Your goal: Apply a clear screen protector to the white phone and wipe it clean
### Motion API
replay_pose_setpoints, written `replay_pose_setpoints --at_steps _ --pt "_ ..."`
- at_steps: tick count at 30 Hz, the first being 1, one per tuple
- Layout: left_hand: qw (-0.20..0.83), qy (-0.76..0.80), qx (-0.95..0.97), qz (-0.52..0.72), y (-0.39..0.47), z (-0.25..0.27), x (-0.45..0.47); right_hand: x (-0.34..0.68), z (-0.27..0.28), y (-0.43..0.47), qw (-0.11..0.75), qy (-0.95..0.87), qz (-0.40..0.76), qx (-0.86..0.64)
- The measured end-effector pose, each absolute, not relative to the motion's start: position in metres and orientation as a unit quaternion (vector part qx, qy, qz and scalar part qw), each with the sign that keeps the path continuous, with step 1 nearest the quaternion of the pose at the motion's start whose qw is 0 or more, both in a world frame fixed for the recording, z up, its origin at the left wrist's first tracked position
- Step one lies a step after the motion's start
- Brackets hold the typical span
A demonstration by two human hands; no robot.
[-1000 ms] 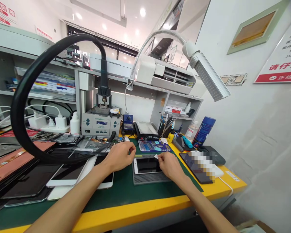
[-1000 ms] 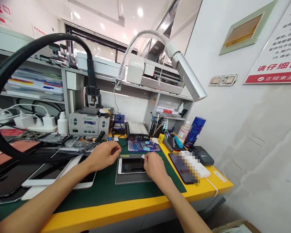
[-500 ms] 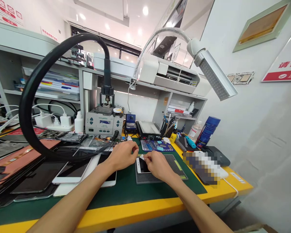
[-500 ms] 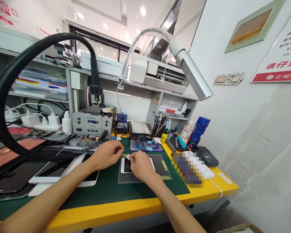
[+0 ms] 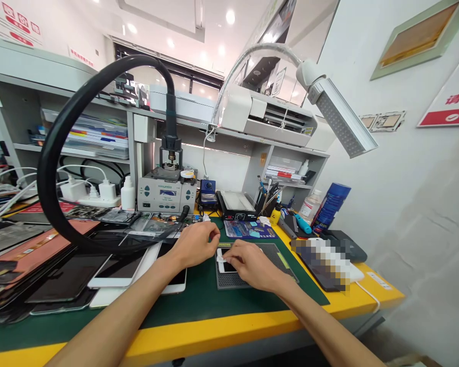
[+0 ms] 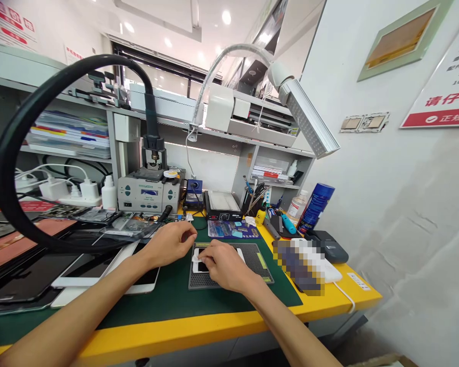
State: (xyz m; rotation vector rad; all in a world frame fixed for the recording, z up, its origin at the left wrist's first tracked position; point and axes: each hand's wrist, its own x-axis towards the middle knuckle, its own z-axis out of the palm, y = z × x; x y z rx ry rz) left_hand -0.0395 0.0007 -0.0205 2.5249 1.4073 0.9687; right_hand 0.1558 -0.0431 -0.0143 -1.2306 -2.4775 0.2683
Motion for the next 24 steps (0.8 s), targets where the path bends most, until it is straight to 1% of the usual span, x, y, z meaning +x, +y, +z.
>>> replay_pose_setpoints --at_steps 6,11,16,24 --pt "0.05 0.459 0.828 0.319 0.001 -0.021 -0.041 0.165 -0.01 -0.071 0.196 -0.868 0.147 -0.431" --pt "0.061 0.454 0.831 0.316 0.001 -0.02 -0.041 0.184 0.004 -0.07 0.207 -0.826 0.178 -0.493" --pt "0.064 0.455 0.829 0.321 0.001 -0.019 -0.041 0.198 0.004 -0.046 0.207 -0.8 0.147 -0.544" --pt "0.058 0.453 0.828 0.326 0.003 -0.021 -0.042 0.185 -0.025 -0.024 0.204 -0.801 0.051 -0.56"
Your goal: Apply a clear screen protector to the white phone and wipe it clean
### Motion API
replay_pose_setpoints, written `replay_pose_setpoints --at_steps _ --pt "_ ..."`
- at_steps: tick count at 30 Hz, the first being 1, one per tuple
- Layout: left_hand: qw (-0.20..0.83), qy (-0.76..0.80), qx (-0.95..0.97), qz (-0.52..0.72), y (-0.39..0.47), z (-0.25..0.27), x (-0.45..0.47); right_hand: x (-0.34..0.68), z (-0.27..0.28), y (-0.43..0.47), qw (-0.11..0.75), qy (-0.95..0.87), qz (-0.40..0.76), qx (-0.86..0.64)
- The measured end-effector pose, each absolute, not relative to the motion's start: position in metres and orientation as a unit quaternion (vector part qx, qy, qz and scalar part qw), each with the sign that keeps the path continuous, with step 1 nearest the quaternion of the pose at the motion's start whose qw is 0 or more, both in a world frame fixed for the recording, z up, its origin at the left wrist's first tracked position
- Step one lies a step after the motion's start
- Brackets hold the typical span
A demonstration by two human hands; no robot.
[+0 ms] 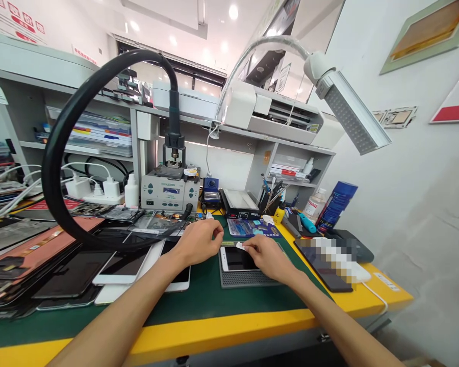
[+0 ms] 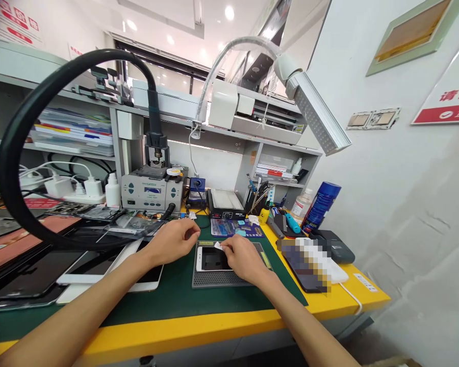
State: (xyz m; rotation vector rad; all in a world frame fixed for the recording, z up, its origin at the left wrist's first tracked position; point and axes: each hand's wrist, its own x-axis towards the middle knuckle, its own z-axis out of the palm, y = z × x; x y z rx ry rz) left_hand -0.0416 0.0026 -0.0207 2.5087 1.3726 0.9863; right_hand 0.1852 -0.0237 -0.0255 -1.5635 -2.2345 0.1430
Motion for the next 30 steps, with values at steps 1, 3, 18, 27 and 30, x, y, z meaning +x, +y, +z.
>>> replay_pose_setpoints --at_steps 1,3,18,27,30 --pt "0.058 0.453 0.828 0.325 0.003 -0.021 -0.041 0.182 -0.027 -0.022 0.203 -0.806 0.049 -0.554" --pt "0.057 0.454 0.828 0.325 0.003 -0.021 -0.041 0.175 -0.029 -0.019 0.201 -0.822 0.047 -0.53" --pt "0.049 0.452 0.827 0.331 0.004 -0.023 -0.042 0.153 -0.01 -0.021 0.141 -0.907 0.08 -0.388" --pt "0.048 0.449 0.826 0.337 0.004 -0.022 -0.043 0.167 0.0 -0.048 0.131 -0.907 0.125 -0.381" --pt "0.049 0.447 0.826 0.339 0.004 -0.022 -0.043 0.177 0.003 -0.06 0.134 -0.893 0.147 -0.404"
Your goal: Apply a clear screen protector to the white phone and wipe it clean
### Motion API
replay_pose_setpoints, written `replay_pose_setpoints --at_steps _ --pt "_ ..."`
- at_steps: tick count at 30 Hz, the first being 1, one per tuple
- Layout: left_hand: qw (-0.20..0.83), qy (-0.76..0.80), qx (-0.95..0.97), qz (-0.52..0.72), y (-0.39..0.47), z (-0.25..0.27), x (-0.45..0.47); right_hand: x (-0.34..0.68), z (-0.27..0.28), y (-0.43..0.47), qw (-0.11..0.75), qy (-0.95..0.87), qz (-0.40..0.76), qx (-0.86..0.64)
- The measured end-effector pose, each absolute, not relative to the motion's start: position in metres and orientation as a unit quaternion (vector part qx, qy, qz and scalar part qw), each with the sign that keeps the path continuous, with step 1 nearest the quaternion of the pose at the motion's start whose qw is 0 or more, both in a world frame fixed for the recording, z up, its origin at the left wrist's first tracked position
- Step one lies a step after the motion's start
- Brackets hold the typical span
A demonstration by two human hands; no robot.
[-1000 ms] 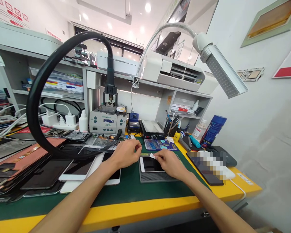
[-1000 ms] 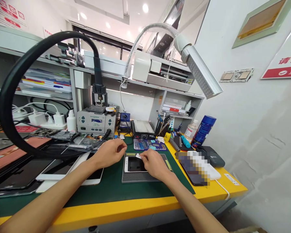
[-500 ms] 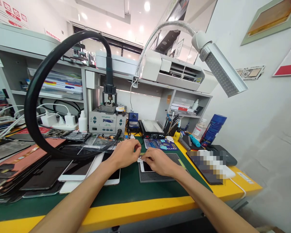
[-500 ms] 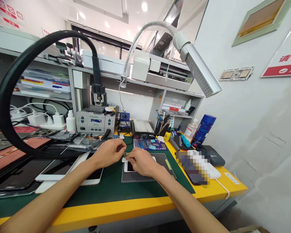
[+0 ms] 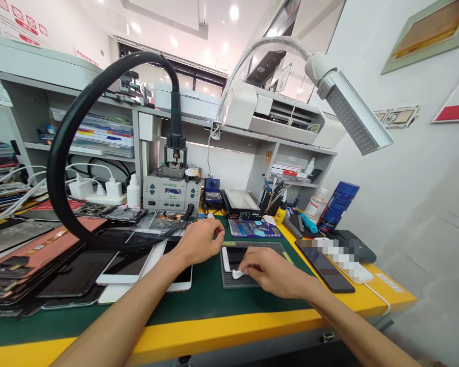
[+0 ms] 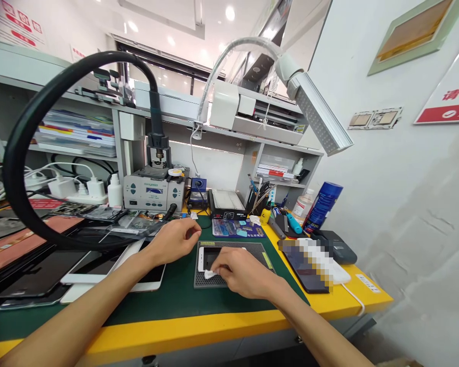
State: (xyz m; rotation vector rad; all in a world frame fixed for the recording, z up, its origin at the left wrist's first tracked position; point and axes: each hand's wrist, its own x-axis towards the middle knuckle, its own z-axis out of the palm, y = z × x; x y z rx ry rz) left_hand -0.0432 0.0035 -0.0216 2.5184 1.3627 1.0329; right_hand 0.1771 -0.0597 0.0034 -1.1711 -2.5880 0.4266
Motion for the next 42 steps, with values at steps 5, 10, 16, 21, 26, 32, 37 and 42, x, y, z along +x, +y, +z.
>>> replay_pose_setpoints --at_steps 5,10,16,21,26,32,37,42 --pt "0.05 0.442 0.829 0.34 0.004 -0.022 -0.044 0.199 0.009 -0.061 0.184 -0.825 0.17 -0.507" --pt "0.05 0.437 0.831 0.34 0.004 -0.022 -0.044 0.219 0.0 -0.045 0.185 -0.759 0.106 -0.616" --pt "0.051 0.433 0.835 0.335 0.004 -0.022 -0.043 0.216 -0.025 -0.039 0.141 -0.78 -0.005 -0.609" --pt "0.045 0.44 0.832 0.334 0.003 -0.022 -0.042 0.187 -0.025 -0.046 0.122 -0.807 -0.028 -0.577" --pt "0.039 0.446 0.83 0.333 0.003 -0.023 -0.041 0.158 -0.021 -0.059 0.121 -0.835 -0.009 -0.536" --pt "0.034 0.452 0.829 0.328 0.003 -0.022 -0.041 0.142 -0.021 -0.093 0.158 -0.868 0.093 -0.461" --pt "0.033 0.449 0.83 0.328 0.003 -0.022 -0.041 0.15 -0.02 -0.113 0.216 -0.851 0.188 -0.44" --pt "0.039 0.442 0.833 0.329 0.002 -0.022 -0.042 0.184 -0.019 -0.086 0.237 -0.787 0.153 -0.548"
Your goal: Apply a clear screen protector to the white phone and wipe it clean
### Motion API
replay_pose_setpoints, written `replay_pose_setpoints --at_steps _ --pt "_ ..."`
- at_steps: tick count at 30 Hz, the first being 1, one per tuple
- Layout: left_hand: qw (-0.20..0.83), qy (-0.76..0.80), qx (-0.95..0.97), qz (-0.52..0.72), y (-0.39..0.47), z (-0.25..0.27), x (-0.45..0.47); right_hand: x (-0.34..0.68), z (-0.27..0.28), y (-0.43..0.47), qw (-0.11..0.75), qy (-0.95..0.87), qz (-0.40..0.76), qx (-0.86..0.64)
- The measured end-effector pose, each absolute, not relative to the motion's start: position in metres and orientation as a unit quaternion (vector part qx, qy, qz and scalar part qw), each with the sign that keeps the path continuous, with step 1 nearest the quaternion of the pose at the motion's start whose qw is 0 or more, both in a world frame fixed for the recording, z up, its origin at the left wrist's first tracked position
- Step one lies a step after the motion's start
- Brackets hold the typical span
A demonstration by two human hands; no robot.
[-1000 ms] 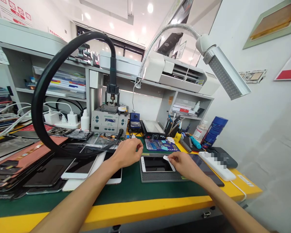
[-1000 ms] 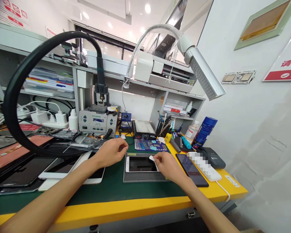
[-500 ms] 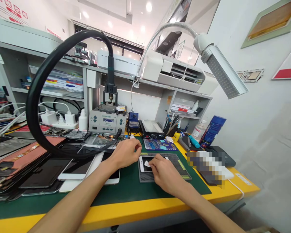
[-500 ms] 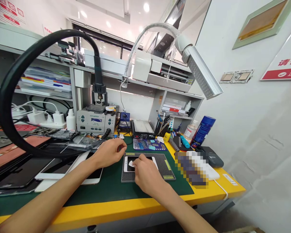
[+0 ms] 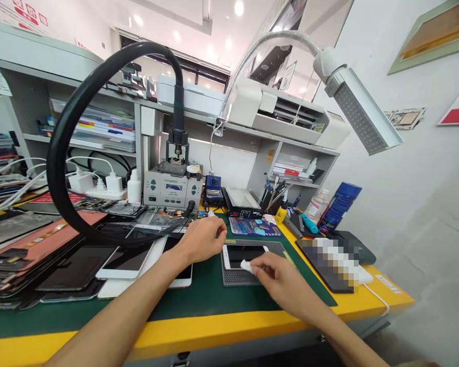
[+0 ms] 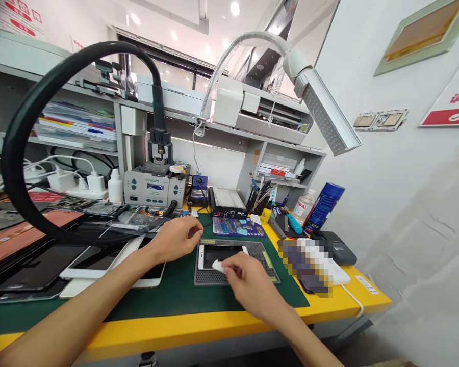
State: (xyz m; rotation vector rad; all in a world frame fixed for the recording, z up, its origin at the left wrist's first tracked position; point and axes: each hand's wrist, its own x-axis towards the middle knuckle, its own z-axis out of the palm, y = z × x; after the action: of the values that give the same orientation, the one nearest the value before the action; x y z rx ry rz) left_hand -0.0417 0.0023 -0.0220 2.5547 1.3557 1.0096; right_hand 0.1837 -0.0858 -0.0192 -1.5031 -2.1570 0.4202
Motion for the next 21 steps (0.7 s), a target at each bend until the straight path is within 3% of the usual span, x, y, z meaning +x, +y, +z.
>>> replay_pose_setpoints --at_steps 5,13,16,21 --pt "0.044 0.433 0.838 0.328 0.002 -0.021 -0.042 0.201 -0.024 -0.059 0.211 -0.76 0.05 -0.613" --pt "0.034 0.441 0.835 0.328 0.003 -0.023 -0.04 0.159 -0.029 -0.067 0.122 -0.829 -0.027 -0.545" --pt "0.029 0.443 0.834 0.326 0.002 -0.023 -0.04 0.147 -0.024 -0.08 0.138 -0.851 0.014 -0.506" --pt "0.026 0.446 0.834 0.324 0.002 -0.022 -0.041 0.137 -0.013 -0.12 0.201 -0.86 0.214 -0.418"
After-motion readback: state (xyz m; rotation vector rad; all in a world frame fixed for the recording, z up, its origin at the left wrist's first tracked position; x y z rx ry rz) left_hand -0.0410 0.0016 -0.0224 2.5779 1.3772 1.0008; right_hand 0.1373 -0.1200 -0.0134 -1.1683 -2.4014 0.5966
